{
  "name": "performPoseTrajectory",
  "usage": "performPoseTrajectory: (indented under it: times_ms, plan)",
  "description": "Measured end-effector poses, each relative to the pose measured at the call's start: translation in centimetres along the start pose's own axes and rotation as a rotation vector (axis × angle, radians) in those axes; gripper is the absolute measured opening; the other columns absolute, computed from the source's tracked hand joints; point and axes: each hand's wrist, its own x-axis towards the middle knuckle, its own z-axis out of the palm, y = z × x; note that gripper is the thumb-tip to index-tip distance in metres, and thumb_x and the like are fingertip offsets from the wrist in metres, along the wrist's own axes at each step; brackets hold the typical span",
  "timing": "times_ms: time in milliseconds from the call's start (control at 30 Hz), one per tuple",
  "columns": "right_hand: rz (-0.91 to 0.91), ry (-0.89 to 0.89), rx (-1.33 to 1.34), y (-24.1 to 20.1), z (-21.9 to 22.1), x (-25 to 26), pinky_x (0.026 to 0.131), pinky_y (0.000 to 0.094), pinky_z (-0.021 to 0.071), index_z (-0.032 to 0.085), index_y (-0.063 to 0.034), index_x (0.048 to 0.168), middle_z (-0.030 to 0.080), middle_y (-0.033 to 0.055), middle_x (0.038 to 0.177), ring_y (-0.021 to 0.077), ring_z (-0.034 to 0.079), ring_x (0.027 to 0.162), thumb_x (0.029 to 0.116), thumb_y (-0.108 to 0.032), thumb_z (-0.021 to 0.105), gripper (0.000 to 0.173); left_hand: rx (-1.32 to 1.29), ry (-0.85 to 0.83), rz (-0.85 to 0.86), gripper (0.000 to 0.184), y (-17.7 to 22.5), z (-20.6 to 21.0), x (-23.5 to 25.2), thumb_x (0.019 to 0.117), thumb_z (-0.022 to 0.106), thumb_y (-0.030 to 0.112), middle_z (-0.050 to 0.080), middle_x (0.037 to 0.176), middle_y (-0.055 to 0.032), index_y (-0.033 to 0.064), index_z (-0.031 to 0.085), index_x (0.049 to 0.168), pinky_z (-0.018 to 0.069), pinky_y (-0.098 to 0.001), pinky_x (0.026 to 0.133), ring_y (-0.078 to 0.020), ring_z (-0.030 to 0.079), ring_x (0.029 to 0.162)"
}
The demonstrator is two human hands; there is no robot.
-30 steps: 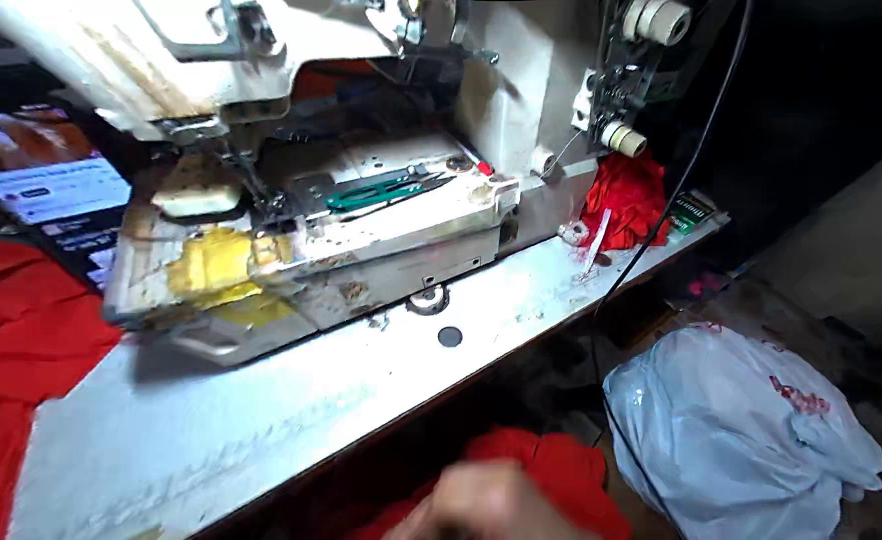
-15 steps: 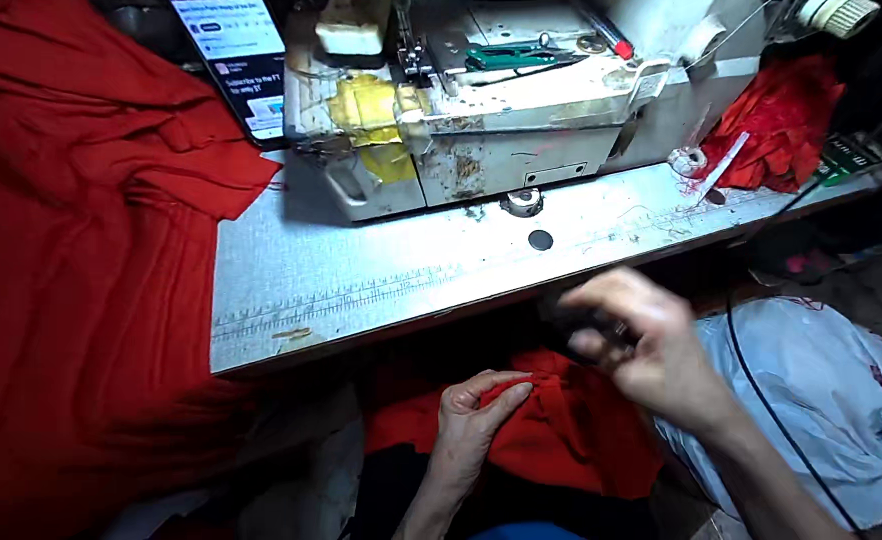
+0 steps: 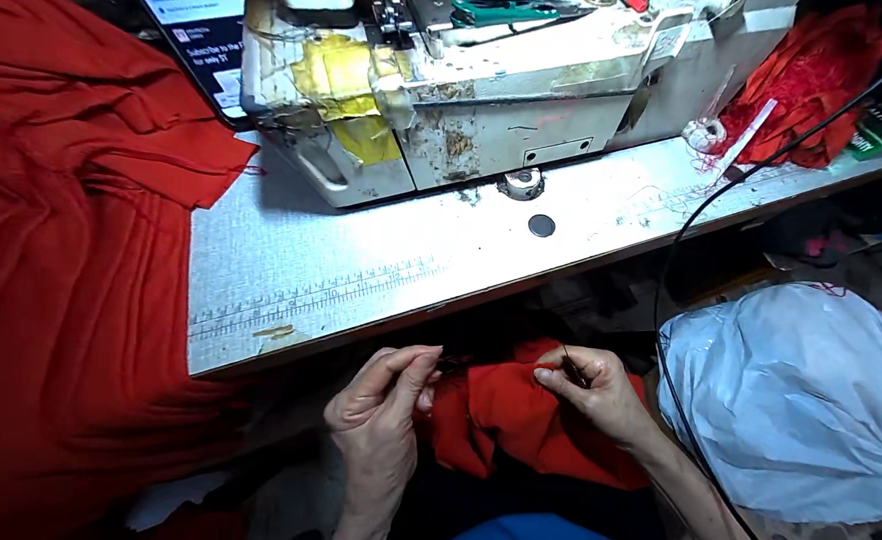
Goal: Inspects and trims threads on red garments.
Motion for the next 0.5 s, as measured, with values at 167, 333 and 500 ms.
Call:
performPoseTrajectory:
  times_ms: [167,333,500]
  plan:
    - [-0.084,0.081,0.003,0.8,0.4,-0.1,0.058,0.0126,0.0460,0.075,-0.0067,0.090,0.065,-0.0073,0.071,-0.0052,0.055,0.062,0.0974,-0.013,0.065,0.014,-0.648,-0.098,-0.150,0.013,5.5,-1.2,1.4,0.0961,0.067,0.025,0.068,0.078,0.0047,0.0177,0.076,0.091,0.0565,-0.0204,0.070,-0.0052,0.066,0.071]
    - [-0.001,0.156,-0.031,1.3,0.1,-0.5,0.054,0.0154,0.0450,0.074,-0.0105,0.090,0.062,-0.0067,0.068,-0.0011,0.054,0.058,0.0991,-0.016,0.064,0.014,-0.452,-0.194,-0.131,0.010,10.1,-2.2,3.4,0.0961,0.068,0.018,0.068,0.077,-0.0016,0.0095,0.074,0.093,0.0550,-0.0165,0.058,-0.0058,0.064,0.062]
    - [0.105,0.203,0.017,1.7,-0.7,-0.8,0.048,0.0174,0.0427,0.071,-0.0091,0.089,0.059,-0.0032,0.064,0.0023,0.050,0.051,0.0987,-0.015,0.065,0.013,-0.292,-0.299,-0.095,0.016,13.4,-4.2,6.5,0.1045,0.053,0.020,0.056,0.071,0.0051,0.0166,0.060,0.091,0.0459,-0.0139,0.053,-0.0025,0.055,0.058]
